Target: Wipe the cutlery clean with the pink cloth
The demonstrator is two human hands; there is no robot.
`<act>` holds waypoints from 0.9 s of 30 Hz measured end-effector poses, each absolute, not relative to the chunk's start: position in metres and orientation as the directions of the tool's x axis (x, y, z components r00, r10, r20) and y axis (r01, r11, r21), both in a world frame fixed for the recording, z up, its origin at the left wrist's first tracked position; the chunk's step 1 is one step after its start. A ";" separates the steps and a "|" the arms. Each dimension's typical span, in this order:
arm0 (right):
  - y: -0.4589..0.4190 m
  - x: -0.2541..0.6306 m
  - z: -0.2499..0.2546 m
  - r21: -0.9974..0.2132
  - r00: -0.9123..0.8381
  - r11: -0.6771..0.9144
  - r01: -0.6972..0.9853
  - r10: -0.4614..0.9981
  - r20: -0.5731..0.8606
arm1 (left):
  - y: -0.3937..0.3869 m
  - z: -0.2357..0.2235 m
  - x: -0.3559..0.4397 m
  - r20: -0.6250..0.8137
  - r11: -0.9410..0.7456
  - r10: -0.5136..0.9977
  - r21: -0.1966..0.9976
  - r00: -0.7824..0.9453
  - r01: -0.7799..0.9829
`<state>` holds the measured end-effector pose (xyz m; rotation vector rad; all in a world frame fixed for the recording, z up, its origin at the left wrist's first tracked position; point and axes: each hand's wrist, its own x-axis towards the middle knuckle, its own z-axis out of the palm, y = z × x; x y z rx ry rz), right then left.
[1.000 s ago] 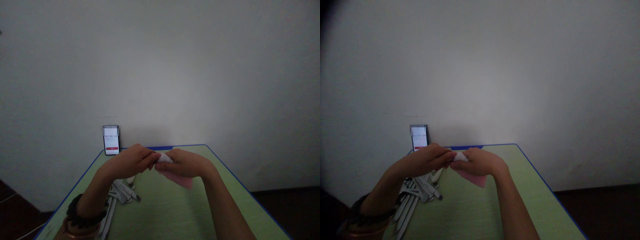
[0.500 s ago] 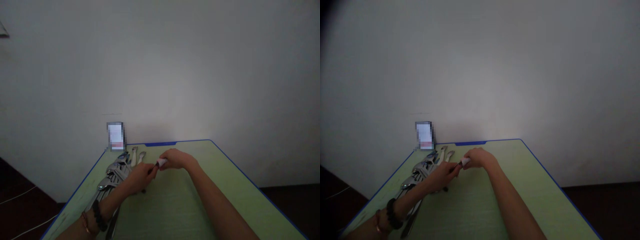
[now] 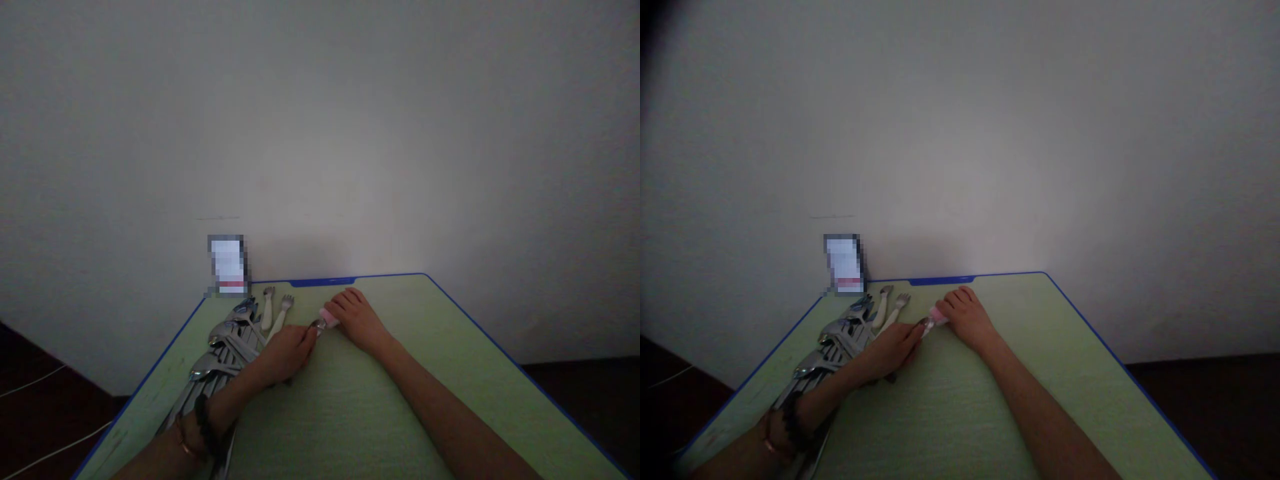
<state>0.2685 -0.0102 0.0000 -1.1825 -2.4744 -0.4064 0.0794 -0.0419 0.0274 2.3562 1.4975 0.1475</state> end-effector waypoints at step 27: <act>-0.011 0.254 -0.009 -0.008 -0.420 0.495 0.869 0.746 0.517 | -0.033 0.010 0.077 -0.058 -0.478 0.850 0.337 0.524 0.812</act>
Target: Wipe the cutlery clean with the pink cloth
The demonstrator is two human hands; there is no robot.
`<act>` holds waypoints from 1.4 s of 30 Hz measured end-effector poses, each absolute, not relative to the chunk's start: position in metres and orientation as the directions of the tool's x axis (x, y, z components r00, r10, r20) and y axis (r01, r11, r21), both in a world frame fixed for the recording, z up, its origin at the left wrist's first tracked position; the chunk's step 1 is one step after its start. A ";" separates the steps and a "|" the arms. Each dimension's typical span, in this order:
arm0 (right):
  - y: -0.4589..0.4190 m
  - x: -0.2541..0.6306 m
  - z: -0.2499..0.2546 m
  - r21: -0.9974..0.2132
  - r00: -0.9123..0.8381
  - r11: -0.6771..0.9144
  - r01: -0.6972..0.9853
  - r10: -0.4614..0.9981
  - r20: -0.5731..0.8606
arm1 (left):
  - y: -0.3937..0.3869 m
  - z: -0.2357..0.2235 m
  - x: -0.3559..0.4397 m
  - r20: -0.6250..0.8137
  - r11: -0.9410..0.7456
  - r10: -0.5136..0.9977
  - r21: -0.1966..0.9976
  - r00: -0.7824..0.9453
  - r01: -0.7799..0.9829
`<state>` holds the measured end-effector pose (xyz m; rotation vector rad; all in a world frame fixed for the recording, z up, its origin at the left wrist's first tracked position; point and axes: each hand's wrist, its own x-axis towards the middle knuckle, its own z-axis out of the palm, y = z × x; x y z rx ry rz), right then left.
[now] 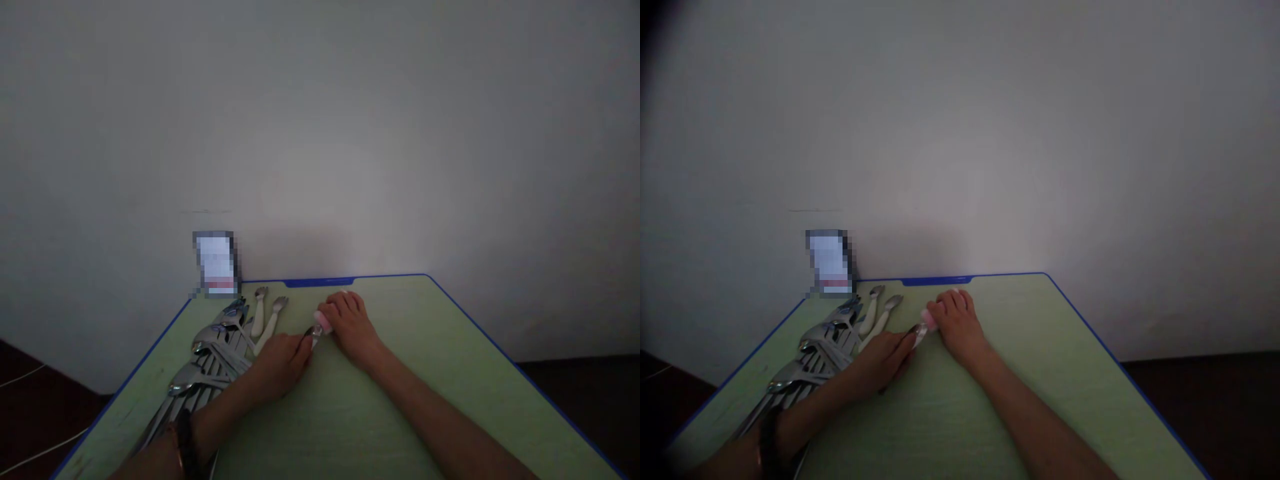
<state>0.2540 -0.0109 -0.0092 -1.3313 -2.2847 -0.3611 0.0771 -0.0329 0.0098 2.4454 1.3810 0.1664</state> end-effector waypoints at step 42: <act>-0.018 0.250 -0.008 -0.091 -0.479 0.599 0.795 0.713 0.512 | -0.035 0.010 0.077 -0.018 -0.474 0.844 0.441 0.536 0.762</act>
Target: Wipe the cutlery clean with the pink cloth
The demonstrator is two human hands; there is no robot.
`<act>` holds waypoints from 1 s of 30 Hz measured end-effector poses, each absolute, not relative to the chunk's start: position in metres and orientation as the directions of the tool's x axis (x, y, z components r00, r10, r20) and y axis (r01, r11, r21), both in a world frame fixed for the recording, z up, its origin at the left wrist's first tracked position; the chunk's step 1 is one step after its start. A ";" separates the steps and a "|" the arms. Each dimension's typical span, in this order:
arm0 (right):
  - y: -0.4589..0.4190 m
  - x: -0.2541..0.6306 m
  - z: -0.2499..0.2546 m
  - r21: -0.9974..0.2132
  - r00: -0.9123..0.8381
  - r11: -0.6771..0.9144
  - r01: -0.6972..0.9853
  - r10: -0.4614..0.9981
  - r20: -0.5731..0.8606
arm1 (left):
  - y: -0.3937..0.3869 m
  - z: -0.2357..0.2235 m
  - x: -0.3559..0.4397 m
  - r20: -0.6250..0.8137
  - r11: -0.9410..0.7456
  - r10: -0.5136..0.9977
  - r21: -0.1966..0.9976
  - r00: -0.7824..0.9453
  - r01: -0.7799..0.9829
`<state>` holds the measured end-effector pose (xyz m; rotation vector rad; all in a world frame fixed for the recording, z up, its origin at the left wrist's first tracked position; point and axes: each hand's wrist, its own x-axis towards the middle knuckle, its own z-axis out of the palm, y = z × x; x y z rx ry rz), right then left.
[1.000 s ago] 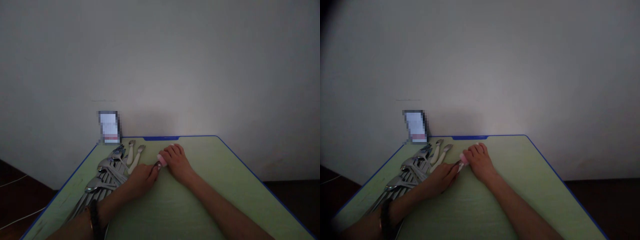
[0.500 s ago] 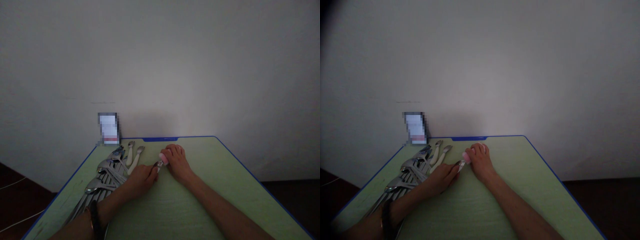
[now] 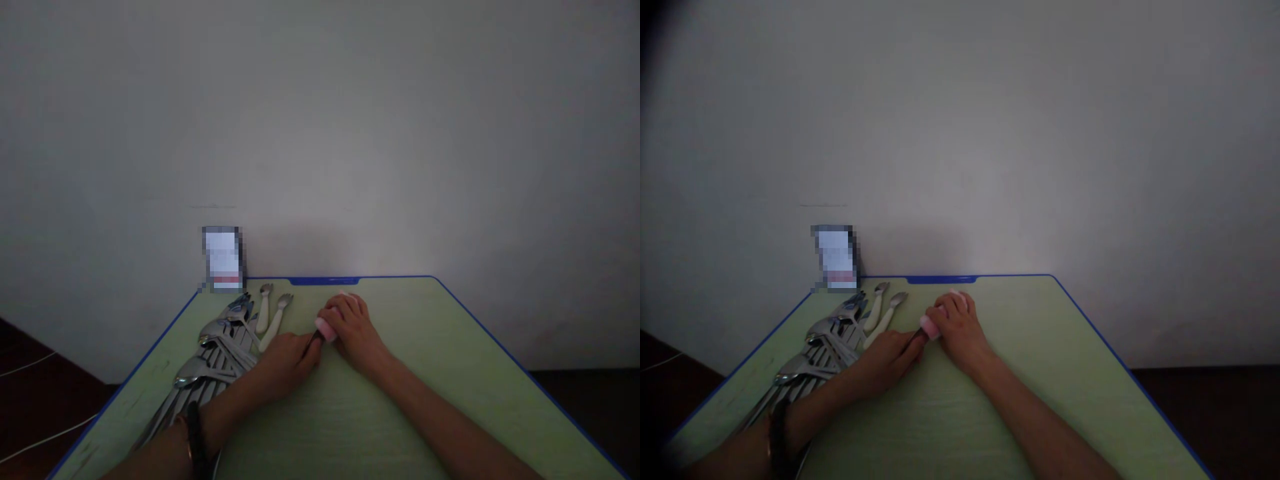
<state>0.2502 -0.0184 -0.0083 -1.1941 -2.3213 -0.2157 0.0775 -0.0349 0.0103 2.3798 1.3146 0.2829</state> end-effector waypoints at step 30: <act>-0.017 0.253 -0.015 -0.264 -0.354 0.515 0.815 0.805 0.476 | -0.036 0.010 0.079 -0.014 -0.480 0.848 0.401 0.529 0.780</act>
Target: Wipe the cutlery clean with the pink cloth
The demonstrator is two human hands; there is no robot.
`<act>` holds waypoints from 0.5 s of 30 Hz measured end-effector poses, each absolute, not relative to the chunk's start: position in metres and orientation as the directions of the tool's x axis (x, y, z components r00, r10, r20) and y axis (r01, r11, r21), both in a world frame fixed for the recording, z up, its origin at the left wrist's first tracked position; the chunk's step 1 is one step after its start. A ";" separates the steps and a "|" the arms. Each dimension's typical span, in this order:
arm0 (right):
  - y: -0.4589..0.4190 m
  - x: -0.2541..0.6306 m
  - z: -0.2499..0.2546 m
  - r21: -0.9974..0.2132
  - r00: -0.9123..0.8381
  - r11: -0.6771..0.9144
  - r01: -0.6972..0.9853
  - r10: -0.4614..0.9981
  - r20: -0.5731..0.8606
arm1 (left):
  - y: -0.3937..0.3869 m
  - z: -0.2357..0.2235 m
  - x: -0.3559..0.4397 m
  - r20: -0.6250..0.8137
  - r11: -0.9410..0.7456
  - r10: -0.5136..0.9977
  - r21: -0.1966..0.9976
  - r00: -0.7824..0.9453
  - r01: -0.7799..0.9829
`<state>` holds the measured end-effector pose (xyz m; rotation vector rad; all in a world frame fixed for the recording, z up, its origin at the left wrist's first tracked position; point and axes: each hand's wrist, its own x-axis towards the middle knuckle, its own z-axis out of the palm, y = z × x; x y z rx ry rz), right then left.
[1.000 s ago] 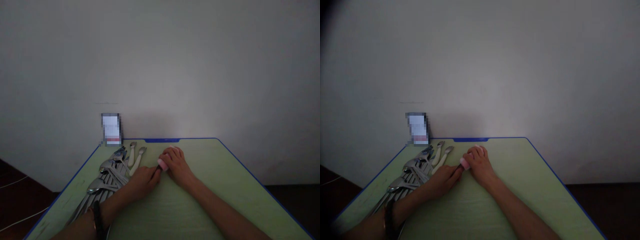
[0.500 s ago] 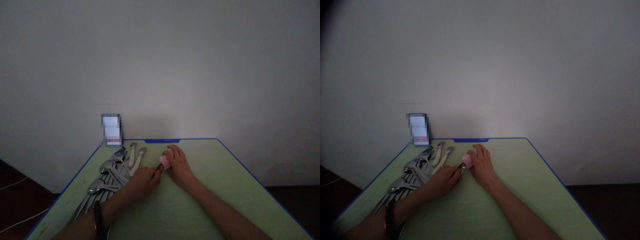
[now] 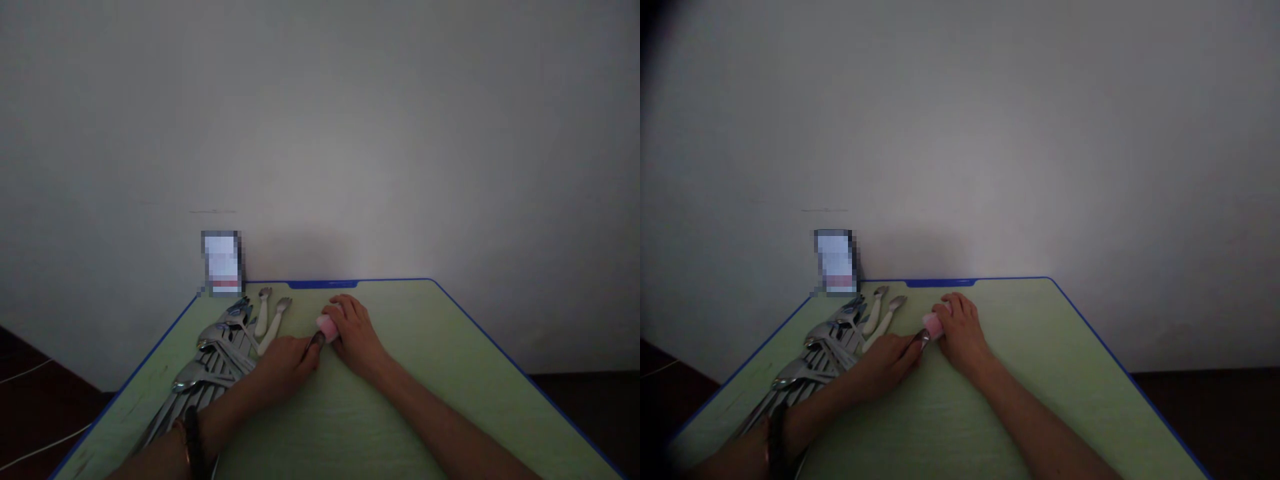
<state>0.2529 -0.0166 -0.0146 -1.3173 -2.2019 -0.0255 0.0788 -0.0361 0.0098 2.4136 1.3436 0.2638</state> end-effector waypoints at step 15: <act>-0.017 0.253 -0.014 -0.269 -0.358 0.522 0.809 0.802 0.478 | -0.038 0.012 0.079 -0.013 -0.483 0.848 0.388 0.529 0.785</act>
